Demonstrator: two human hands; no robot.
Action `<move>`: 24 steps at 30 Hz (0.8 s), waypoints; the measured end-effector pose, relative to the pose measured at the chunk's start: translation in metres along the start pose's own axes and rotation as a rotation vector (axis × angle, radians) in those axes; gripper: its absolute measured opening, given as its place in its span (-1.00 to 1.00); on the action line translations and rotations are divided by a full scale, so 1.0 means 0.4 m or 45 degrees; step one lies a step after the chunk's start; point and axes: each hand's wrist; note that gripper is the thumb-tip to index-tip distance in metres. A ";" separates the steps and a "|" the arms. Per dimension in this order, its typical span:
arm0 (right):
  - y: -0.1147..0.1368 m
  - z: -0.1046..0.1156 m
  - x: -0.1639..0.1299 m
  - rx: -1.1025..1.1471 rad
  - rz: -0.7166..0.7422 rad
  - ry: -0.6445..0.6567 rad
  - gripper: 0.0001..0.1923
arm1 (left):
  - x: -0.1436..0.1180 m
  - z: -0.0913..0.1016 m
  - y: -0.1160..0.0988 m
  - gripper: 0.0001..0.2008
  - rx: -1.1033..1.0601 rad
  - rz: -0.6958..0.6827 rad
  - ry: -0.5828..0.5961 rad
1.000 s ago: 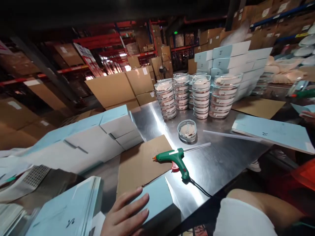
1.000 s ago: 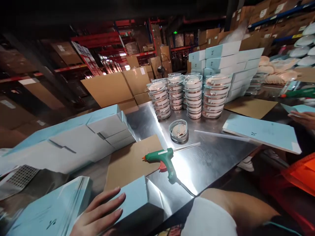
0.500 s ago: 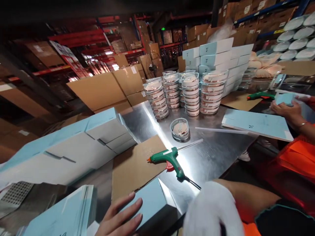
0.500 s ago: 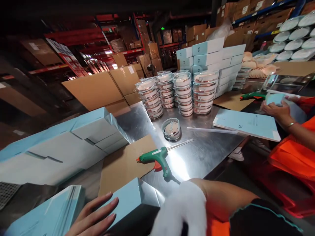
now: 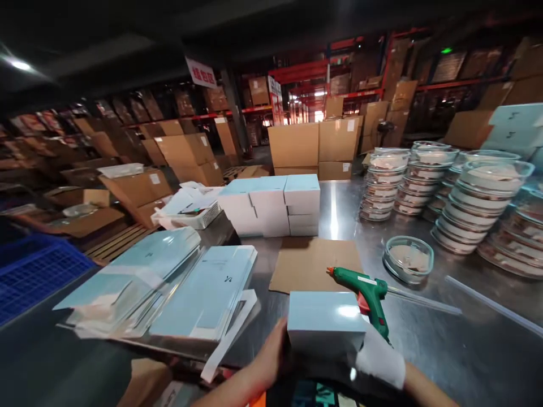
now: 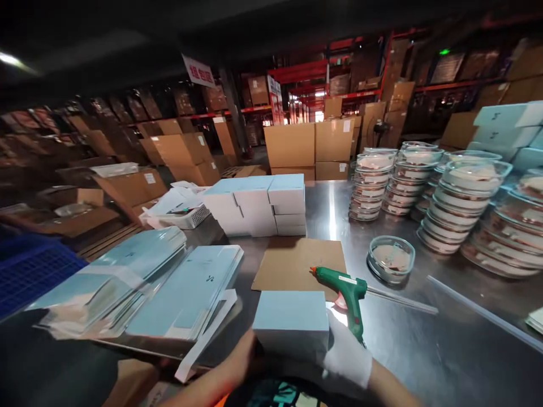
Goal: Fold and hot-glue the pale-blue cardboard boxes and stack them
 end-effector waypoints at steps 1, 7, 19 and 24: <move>-0.012 -0.006 0.005 -0.002 -0.021 -0.014 -0.03 | -0.012 -0.003 0.007 -0.02 -0.032 0.086 0.062; -0.047 -0.001 0.011 0.182 -0.015 -0.134 0.17 | 0.089 0.179 -0.113 -0.11 -0.454 0.234 -0.135; -0.098 0.041 0.029 0.196 -0.251 -0.121 -0.02 | 0.655 0.839 -0.267 -0.67 -0.183 0.540 -1.280; -0.117 0.028 0.017 0.089 -0.180 -0.185 -0.28 | 0.687 0.855 -0.214 -0.68 -0.030 0.473 -1.039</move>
Point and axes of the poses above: each hand's wrist, its own x-axis towards the middle knuckle, its own z-axis out of the back of the hand, y = z × x, and after that the axes turned 15 degrees about x, right-handed
